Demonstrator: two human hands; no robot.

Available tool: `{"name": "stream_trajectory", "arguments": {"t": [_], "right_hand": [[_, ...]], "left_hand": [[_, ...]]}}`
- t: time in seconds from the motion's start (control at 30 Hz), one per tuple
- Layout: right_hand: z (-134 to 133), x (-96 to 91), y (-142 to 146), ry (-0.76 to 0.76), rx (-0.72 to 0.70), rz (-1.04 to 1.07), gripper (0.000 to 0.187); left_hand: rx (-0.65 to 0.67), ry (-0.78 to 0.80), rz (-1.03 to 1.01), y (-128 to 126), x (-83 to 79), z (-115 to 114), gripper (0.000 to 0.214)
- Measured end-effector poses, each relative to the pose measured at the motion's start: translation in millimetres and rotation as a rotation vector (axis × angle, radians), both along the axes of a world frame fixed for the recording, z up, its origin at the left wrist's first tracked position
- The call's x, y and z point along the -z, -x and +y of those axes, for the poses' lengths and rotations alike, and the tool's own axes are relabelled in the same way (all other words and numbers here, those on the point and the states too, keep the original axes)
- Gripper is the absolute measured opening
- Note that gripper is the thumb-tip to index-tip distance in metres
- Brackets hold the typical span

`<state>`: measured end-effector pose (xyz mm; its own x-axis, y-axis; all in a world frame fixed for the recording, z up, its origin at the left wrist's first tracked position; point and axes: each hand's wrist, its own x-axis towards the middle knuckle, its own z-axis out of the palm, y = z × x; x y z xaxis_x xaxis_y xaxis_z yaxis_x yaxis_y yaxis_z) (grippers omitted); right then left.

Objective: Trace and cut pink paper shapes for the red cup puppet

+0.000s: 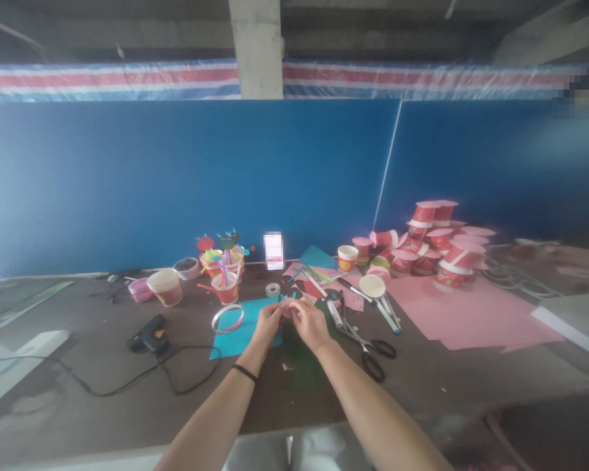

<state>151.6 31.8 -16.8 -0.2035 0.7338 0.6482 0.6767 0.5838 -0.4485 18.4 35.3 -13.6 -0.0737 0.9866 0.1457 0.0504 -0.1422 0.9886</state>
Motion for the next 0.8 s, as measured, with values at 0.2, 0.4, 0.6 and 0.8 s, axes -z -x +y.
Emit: {"name": "stream_trajectory", "arguments": {"t": [0.2, 0.4, 0.6, 0.8], "right_hand": [[-0.6, 0.2, 0.5, -0.005, 0.024, -0.053, 0.015], [-0.8, 0.0, 0.6, -0.014, 0.031, -0.088, 0.019], [-3.4, -3.1, 1.0, -0.027, 0.009, -0.141, 0.022], [-4.8, -5.2, 0.9, -0.032, 0.010, -0.175, 0.019]], "left_hand": [[-0.003, -0.016, 0.007, 1.8, 5.8, 2.9, 0.035], [-0.021, -0.011, 0.004, 1.6, 7.7, 4.8, 0.038], [-0.049, -0.009, -0.009, -0.6, 3.7, 3.0, 0.040], [-0.069, 0.003, -0.017, -2.1, -0.9, 0.2, 0.038]]}}
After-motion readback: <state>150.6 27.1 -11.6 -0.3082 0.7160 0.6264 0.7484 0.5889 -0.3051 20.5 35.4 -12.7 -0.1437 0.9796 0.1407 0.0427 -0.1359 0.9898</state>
